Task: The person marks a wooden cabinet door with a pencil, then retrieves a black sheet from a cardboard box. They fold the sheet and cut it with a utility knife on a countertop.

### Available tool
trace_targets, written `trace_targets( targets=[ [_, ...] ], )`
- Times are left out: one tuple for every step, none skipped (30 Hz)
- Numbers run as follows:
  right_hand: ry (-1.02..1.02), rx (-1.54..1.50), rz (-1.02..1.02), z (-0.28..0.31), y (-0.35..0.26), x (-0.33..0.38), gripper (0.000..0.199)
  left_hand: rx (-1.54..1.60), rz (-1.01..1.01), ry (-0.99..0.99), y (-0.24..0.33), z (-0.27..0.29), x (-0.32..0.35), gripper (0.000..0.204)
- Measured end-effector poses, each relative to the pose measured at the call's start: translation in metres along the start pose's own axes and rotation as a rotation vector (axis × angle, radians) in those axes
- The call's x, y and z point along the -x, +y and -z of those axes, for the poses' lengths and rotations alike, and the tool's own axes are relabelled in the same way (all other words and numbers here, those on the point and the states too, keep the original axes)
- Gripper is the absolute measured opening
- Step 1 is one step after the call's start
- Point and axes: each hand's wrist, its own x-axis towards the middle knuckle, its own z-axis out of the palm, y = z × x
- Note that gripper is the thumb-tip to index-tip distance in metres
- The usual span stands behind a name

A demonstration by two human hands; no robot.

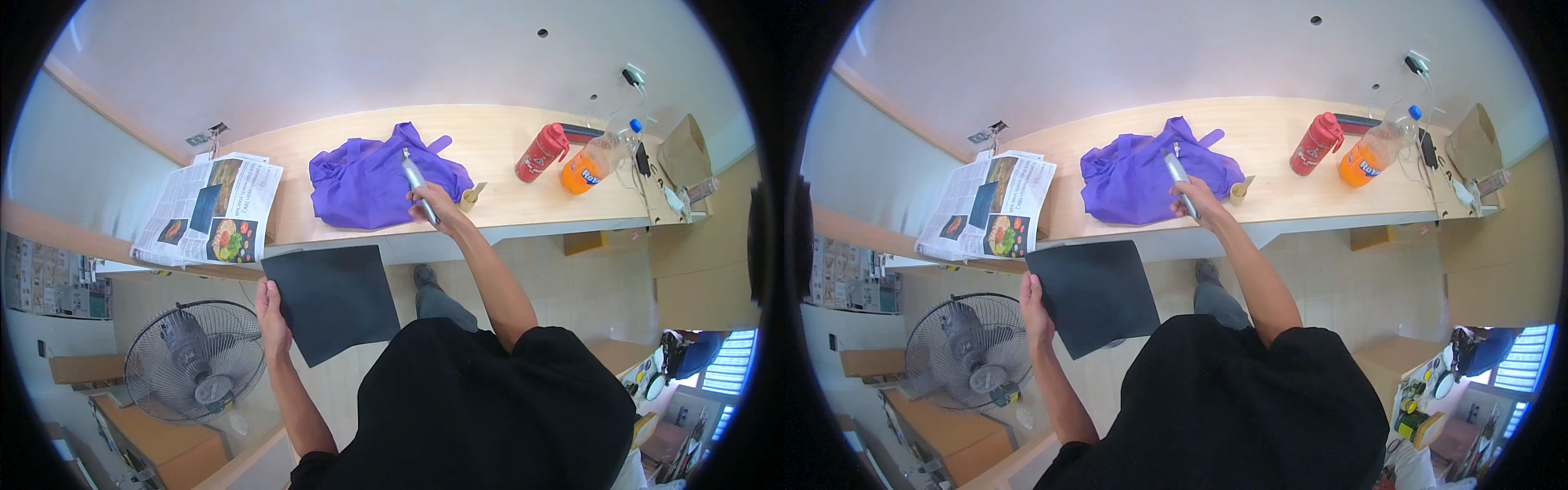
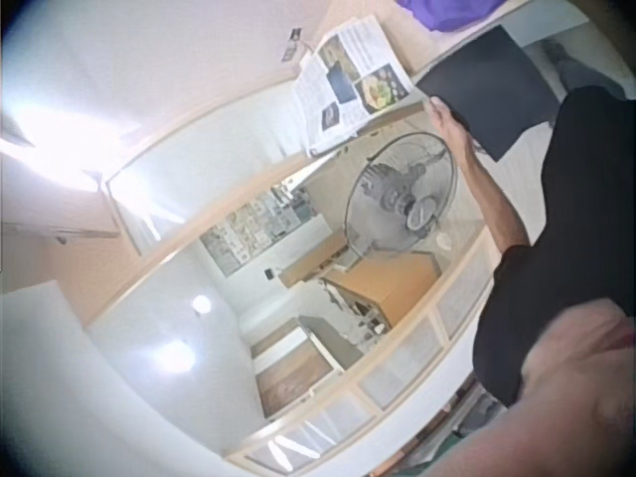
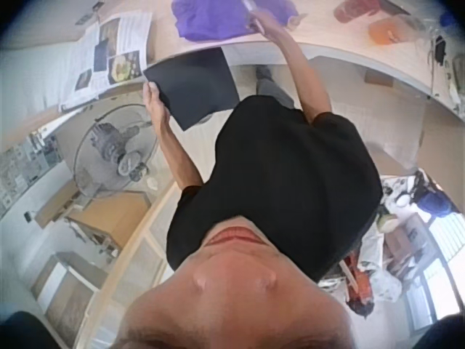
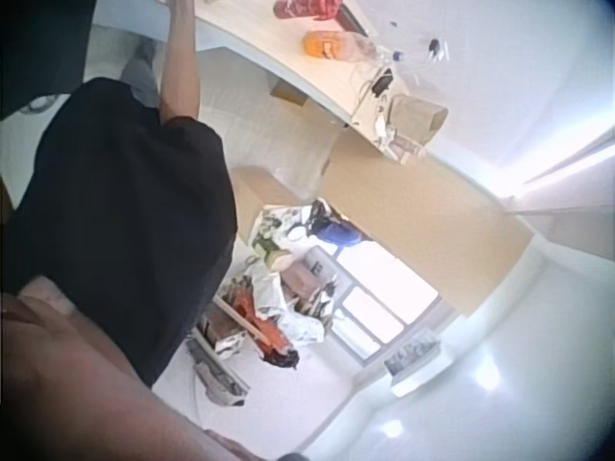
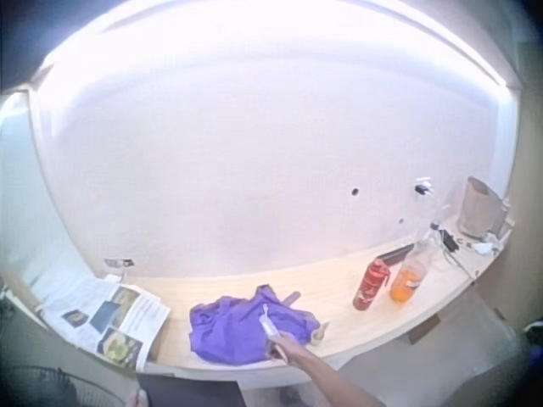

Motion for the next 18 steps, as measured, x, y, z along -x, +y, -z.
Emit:
trace_targets(
  targets=[
    [0.018,-0.011,0.038,-0.005,-0.014,0.017,0.024,-0.016,-0.003,-0.003,0.004,-0.005,-0.01,0.033],
    [-0.002,0.055,0.07,-0.009,-0.024,0.025,0.023,-0.037,-0.008,-0.003,0.009,-0.01,-0.02,0.031],
    [-0.027,0.114,0.099,-0.013,-0.031,0.03,0.022,-0.057,-0.031,0.073,0.012,-0.015,-0.028,0.032],
    [-0.054,0.174,0.126,-0.017,-0.037,0.033,0.021,-0.078,-0.055,0.152,0.014,-0.02,-0.036,0.033],
    [-0.105,0.193,0.142,-0.026,-0.043,0.034,0.028,-0.094,-0.075,0.222,0.017,-0.029,-0.045,0.034],
    [-0.143,0.204,0.158,-0.039,-0.051,0.033,0.03,-0.072,-0.094,0.148,0.024,-0.036,-0.052,0.036],
    [-0.18,0.215,0.176,-0.052,-0.059,0.034,0.032,-0.048,-0.115,0.071,0.034,-0.042,-0.058,0.037],
    [-0.223,0.224,0.191,-0.062,-0.066,0.032,0.034,-0.029,-0.137,0.002,0.042,-0.048,-0.063,0.039],
    [-0.213,0.241,0.177,-0.066,-0.071,0.027,0.031,0.013,-0.105,0.042,0.043,-0.058,-0.068,0.044],
    [-0.194,0.243,0.214,-0.064,-0.075,0.017,0.03,0.068,-0.095,0.02,0.043,-0.071,-0.075,0.045],
    [-0.179,0.246,0.251,-0.064,-0.078,0.007,0.03,0.124,-0.086,0.002,0.042,-0.084,-0.08,0.045],
    [-0.165,0.249,0.287,-0.062,-0.081,-0.004,0.031,0.179,-0.079,-0.016,0.041,-0.094,-0.085,0.046],
    [-0.145,0.245,0.277,-0.056,-0.079,-0.015,0.052,0.231,-0.078,-0.128,0.038,-0.101,-0.089,0.048],
    [-0.141,0.244,0.274,-0.055,-0.086,-0.024,0.052,0.227,-0.095,-0.136,0.031,-0.111,-0.092,0.047],
    [-0.136,0.237,0.266,-0.054,-0.093,-0.031,0.051,0.217,-0.107,-0.144,0.023,-0.122,-0.094,0.046],
    [-0.129,0.23,0.259,-0.053,-0.098,-0.038,0.051,0.207,-0.119,-0.152,0.016,-0.127,-0.099,0.045],
    [-0.161,0.192,0.261,-0.05,-0.101,-0.049,0.044,0.075,-0.119,-0.262,0.017,-0.133,-0.107,0.044],
    [-0.162,0.162,0.231,-0.049,-0.102,-0.055,0.043,-0.057,-0.115,-0.373,0.019,-0.137,-0.116,0.043]
  ],
)
